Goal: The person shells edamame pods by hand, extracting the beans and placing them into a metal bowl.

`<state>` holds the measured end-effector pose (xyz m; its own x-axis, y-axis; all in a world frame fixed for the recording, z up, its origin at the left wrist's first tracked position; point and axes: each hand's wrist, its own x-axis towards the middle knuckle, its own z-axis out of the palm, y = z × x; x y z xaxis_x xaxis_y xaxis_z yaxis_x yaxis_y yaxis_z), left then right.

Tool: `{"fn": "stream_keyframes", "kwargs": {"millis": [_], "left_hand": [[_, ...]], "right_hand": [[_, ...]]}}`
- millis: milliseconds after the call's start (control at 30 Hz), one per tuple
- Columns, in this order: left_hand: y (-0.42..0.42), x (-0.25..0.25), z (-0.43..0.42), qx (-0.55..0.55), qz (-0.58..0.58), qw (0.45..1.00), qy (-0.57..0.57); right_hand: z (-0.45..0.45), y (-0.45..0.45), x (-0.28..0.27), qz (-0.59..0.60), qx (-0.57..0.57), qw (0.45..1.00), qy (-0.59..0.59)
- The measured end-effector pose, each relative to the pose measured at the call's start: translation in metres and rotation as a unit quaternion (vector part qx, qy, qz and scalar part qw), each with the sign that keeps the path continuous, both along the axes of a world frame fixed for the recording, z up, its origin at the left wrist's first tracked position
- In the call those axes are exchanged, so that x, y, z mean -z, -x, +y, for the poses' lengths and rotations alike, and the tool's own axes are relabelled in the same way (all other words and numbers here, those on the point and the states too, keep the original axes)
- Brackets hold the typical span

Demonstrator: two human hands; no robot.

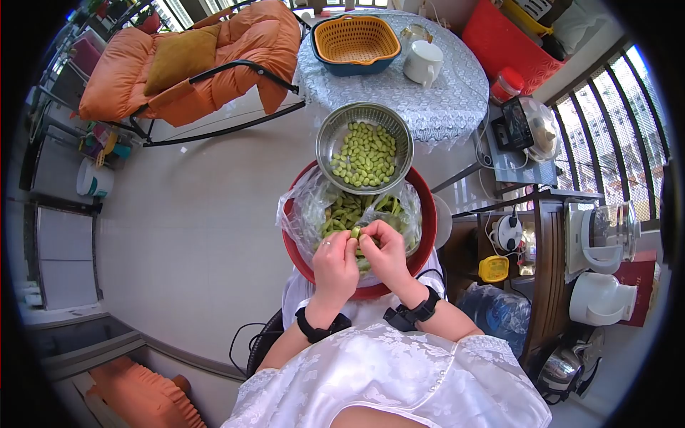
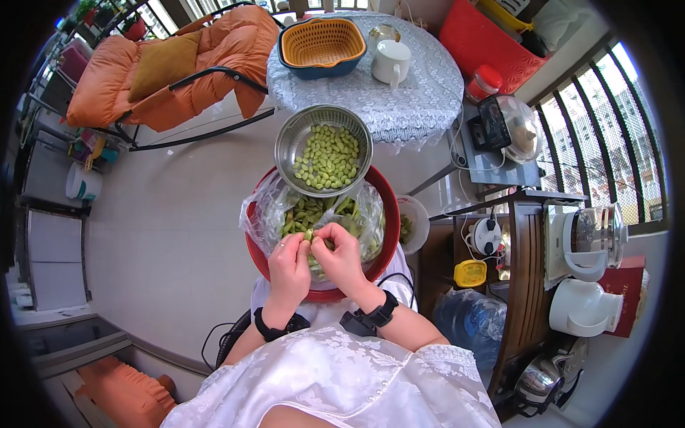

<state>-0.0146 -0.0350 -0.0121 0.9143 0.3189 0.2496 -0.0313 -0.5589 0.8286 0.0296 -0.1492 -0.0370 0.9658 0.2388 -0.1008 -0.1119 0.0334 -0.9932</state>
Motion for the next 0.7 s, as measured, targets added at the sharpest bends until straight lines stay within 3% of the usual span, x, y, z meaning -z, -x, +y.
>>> {"fn": "stream_keyframes", "kwargs": {"millis": [167,700], "left_hand": [[-0.005,-0.004,-0.002,-0.011,-0.017,0.999,-0.041],[-0.008,0.006,0.004,-0.019,0.039,0.998,0.042]], "right_hand": [[0.009,0.003,-0.009,0.02,0.021,0.997,-0.072],[0.006,-0.002,-0.002,0.038,0.0,0.998,-0.056]]}}
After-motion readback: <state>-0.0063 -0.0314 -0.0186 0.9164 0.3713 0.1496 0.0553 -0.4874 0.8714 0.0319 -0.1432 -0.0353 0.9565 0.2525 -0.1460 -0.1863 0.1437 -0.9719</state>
